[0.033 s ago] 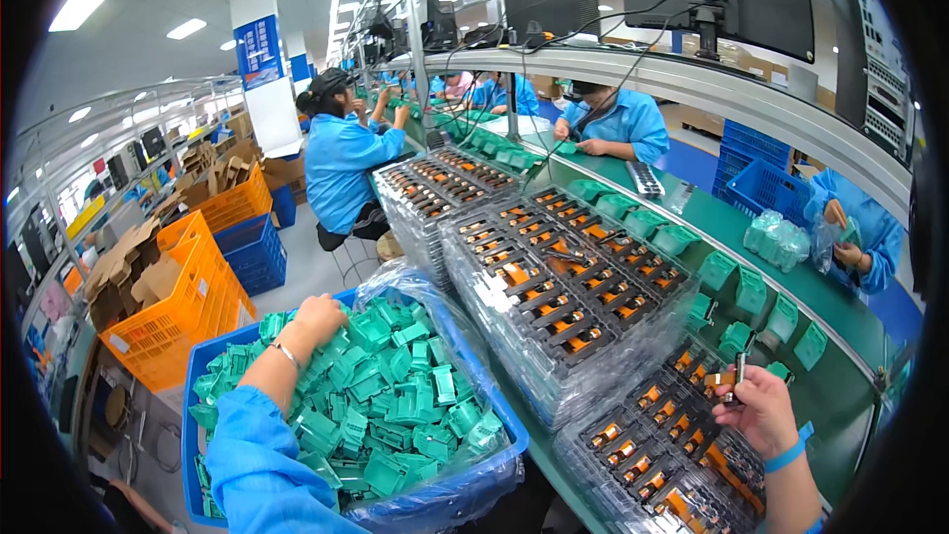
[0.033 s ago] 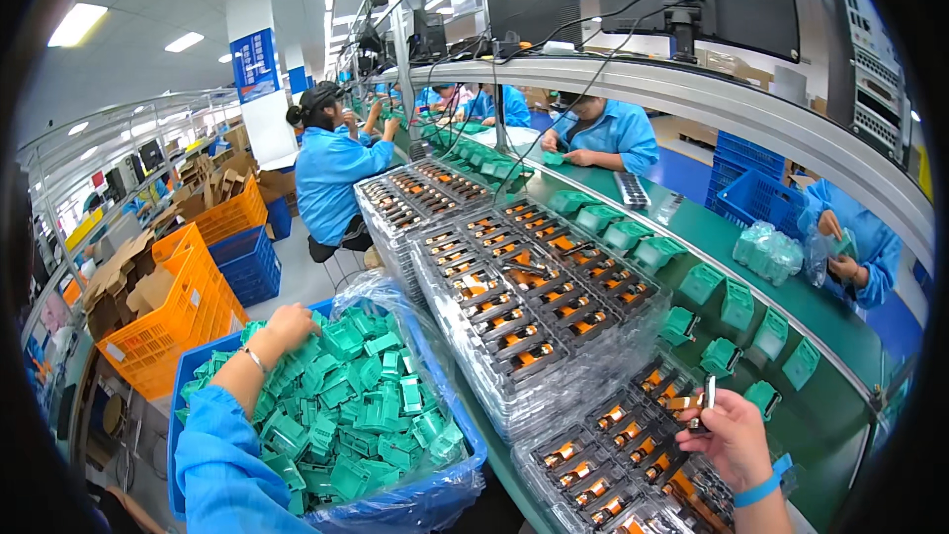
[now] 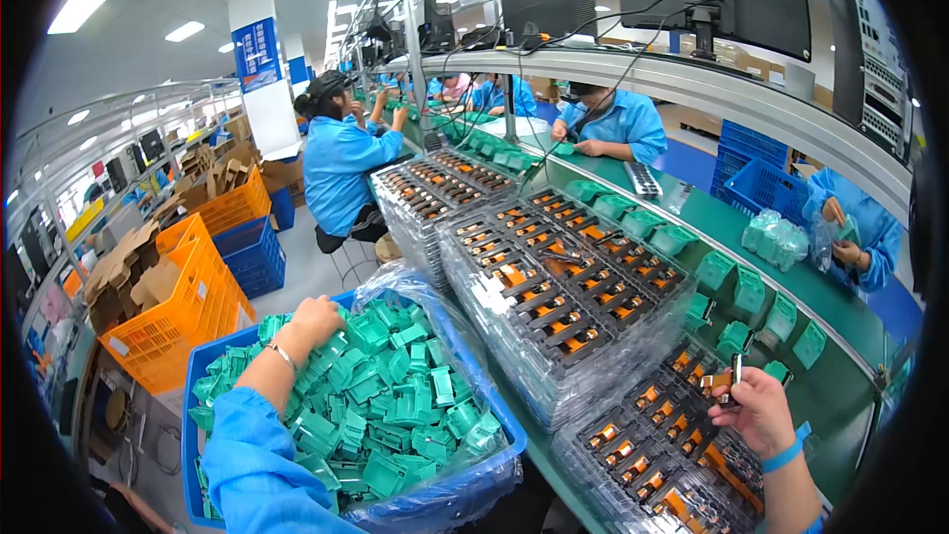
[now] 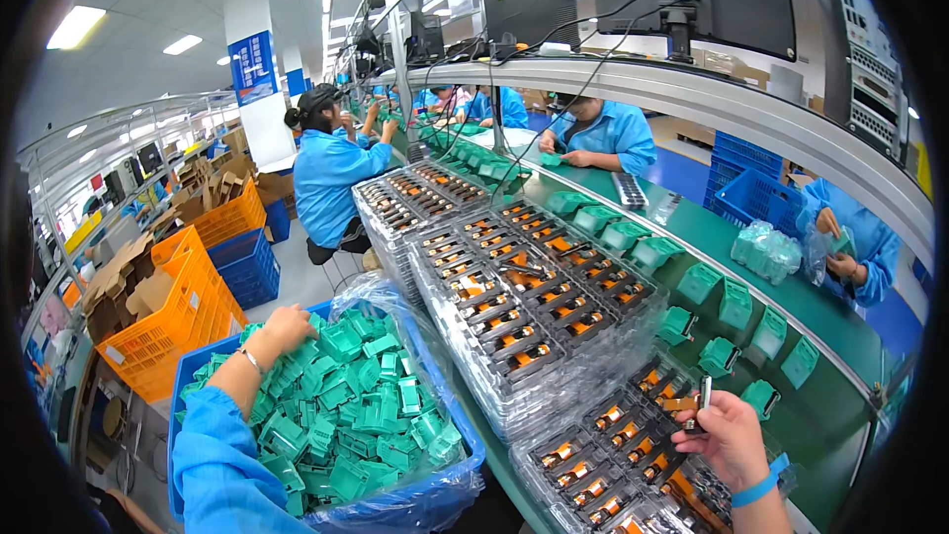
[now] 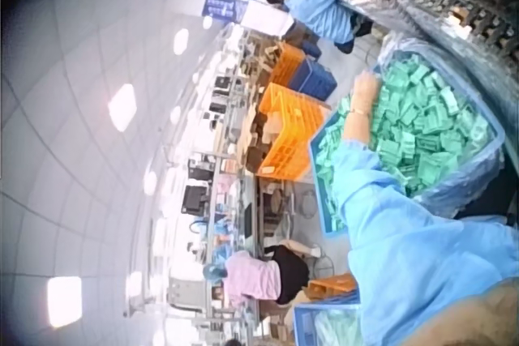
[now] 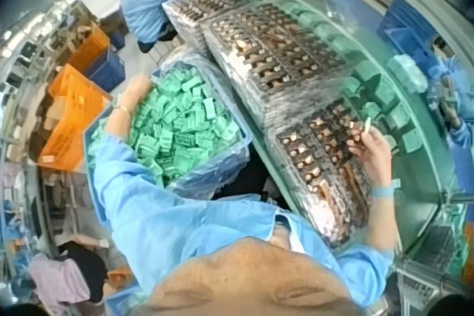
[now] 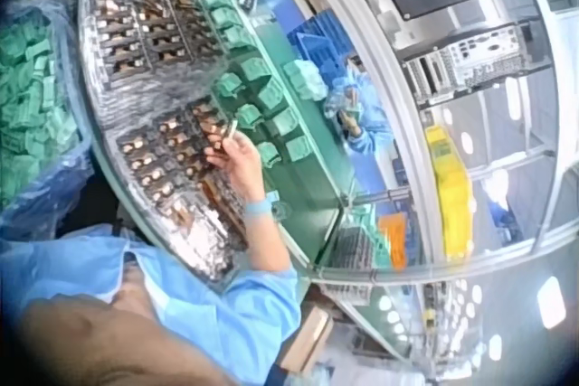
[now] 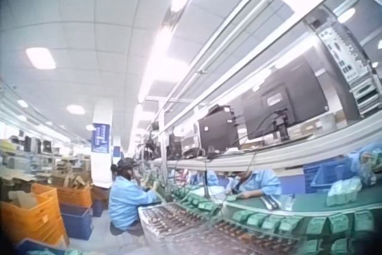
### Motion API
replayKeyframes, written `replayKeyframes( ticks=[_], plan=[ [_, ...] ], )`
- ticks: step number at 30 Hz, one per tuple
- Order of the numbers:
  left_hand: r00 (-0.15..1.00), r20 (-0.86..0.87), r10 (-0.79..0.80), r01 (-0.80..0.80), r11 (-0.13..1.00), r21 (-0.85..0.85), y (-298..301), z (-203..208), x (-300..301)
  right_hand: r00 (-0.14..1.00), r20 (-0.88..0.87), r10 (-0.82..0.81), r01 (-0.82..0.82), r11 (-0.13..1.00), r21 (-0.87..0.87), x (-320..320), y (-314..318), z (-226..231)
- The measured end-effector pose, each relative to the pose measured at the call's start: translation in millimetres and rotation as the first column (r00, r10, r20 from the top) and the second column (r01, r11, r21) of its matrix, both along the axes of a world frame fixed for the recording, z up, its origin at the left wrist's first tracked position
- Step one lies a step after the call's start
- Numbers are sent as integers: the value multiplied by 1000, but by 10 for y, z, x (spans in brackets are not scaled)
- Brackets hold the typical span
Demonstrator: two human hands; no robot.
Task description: The person assembles electronic components by hand, inserting small black electronic components into green plastic housings on an assembly line.
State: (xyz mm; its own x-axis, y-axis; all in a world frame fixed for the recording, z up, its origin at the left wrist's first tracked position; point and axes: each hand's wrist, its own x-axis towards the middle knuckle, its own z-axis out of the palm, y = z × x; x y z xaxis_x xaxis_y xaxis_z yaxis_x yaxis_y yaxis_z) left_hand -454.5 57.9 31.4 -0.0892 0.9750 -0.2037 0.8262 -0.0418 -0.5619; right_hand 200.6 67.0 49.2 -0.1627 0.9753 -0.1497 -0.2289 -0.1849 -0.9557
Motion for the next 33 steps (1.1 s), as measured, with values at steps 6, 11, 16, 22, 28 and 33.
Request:
replayKeyframes(
  ticks=[6,11,16,22,28,33],
  plan=[
    [933,150,-327,274,917,291,-374,454,72,996,-88,-6,2,999,-40,40,-32,-15],
    [570,737,-364,-49,880,472,-717,718,1095,999,-28,-47,51,977,209,188,-23,-248],
    [-600,779,181,-90,952,-291,-637,628,2636,992,-119,-40,52,994,96,121,-92,34],
    [-804,111,585,494,759,-424,-298,408,3813,981,-124,-152,175,963,203,248,-290,195],
    [-847,181,501,396,819,-415,-256,168,4334,980,64,-186,142,895,424,305,-457,387],
    [-879,420,224,150,968,-203,-151,-99,4564,902,351,-251,67,885,461,232,-498,297]
  ],
)
